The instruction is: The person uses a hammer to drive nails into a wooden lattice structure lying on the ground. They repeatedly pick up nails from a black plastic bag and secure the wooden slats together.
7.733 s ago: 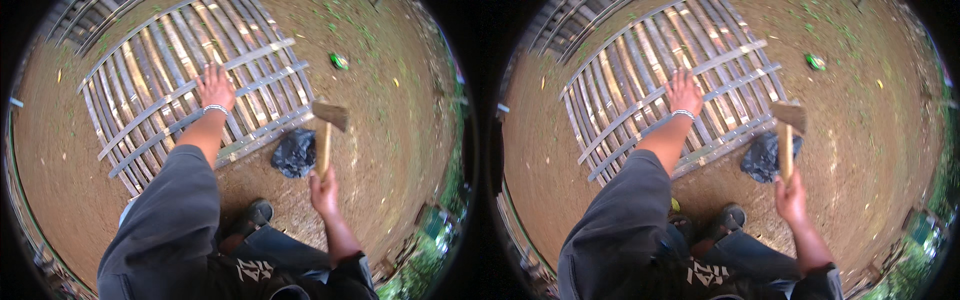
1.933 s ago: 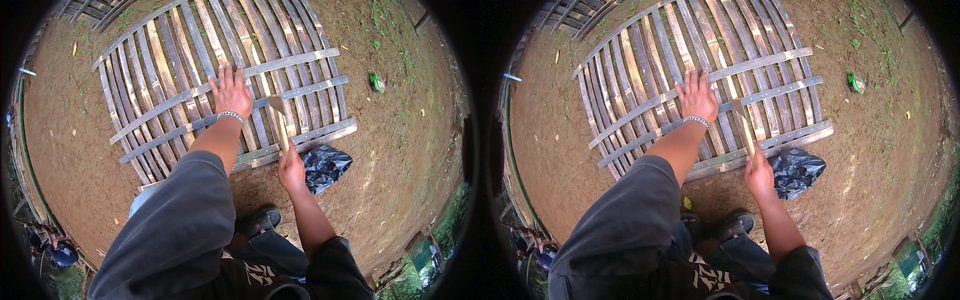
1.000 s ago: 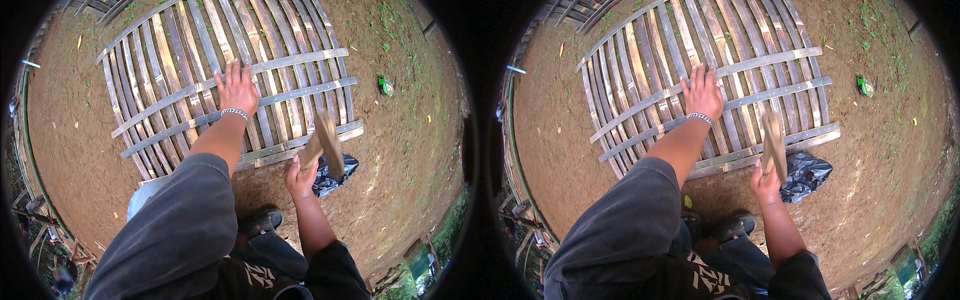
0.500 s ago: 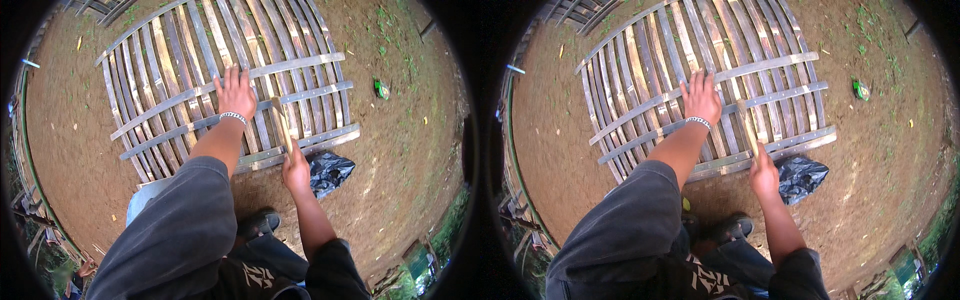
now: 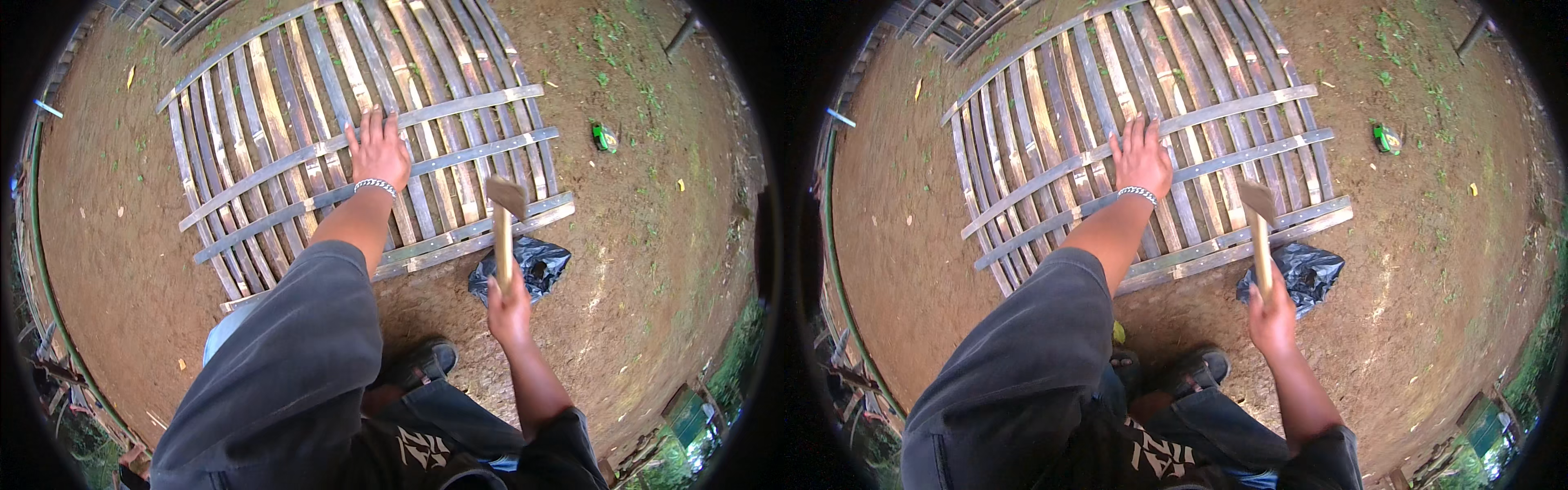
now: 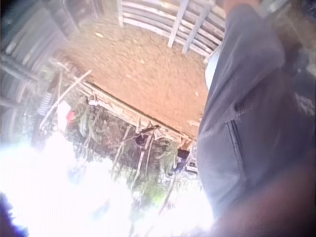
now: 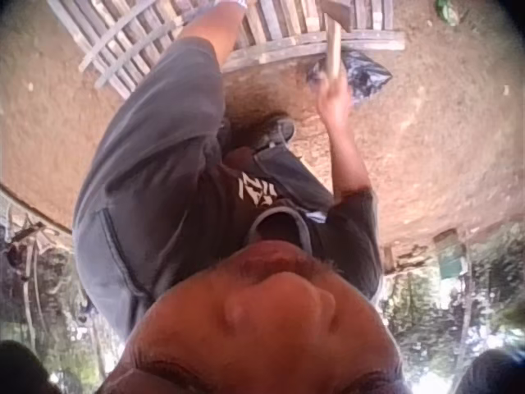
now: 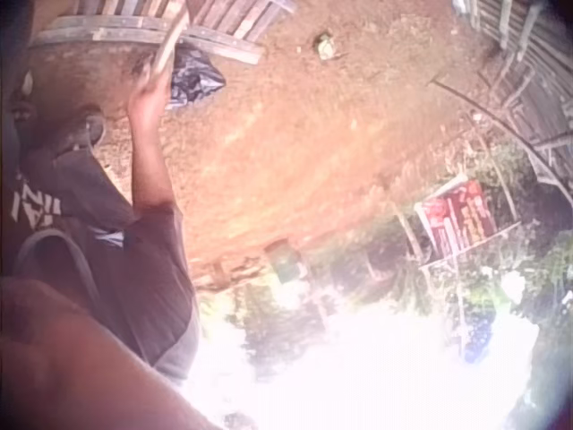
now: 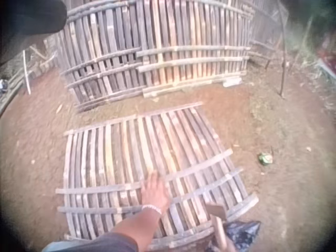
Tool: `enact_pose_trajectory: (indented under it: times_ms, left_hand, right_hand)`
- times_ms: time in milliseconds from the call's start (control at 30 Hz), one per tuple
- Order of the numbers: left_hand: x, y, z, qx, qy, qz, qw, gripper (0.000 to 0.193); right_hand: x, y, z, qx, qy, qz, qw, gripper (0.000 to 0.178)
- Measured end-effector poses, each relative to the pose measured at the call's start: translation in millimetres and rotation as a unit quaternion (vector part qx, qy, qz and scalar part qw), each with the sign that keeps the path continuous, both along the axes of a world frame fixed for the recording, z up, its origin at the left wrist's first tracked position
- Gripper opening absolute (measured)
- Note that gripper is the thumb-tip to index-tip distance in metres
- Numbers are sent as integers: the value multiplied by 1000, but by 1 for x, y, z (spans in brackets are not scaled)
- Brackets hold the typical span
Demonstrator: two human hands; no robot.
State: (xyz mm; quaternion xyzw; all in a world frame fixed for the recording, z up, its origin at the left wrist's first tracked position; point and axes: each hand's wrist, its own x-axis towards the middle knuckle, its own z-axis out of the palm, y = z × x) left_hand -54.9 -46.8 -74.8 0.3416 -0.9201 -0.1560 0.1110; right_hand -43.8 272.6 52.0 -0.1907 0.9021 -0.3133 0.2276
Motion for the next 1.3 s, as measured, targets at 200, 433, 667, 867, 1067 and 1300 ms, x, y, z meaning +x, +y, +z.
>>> enact_pose_trajectory:
  times_ms: [200, 433, 667, 867, 1067, 1300]
  left_hand:
    - [9, 32, 8, -7, 111, -28, 993, 52]
    - [34, 214, 51, 157, 3, -563, 812, 14]
    - [8, 263, 41, 151, -88, -433, 884, 18]
    - [-8, 251, 39, 159, -138, -480, 852, 24]
    - [-12, 244, 45, 140, -153, -501, 840, 24]
    - [-5, 241, 50, 135, -114, -495, 851, 20]
  right_hand:
    - [10, 152, 95, 34, -56, -164, 984, 51]
    - [63, 142, 179, -187, -107, -435, 874, 39]
    - [78, 159, 175, -198, -105, -426, 877, 41]
    - [88, 168, 177, -190, -115, -421, 879, 45]
    - [85, 168, 173, -198, -123, -413, 880, 46]
    - [78, 158, 167, -178, -142, -383, 895, 38]
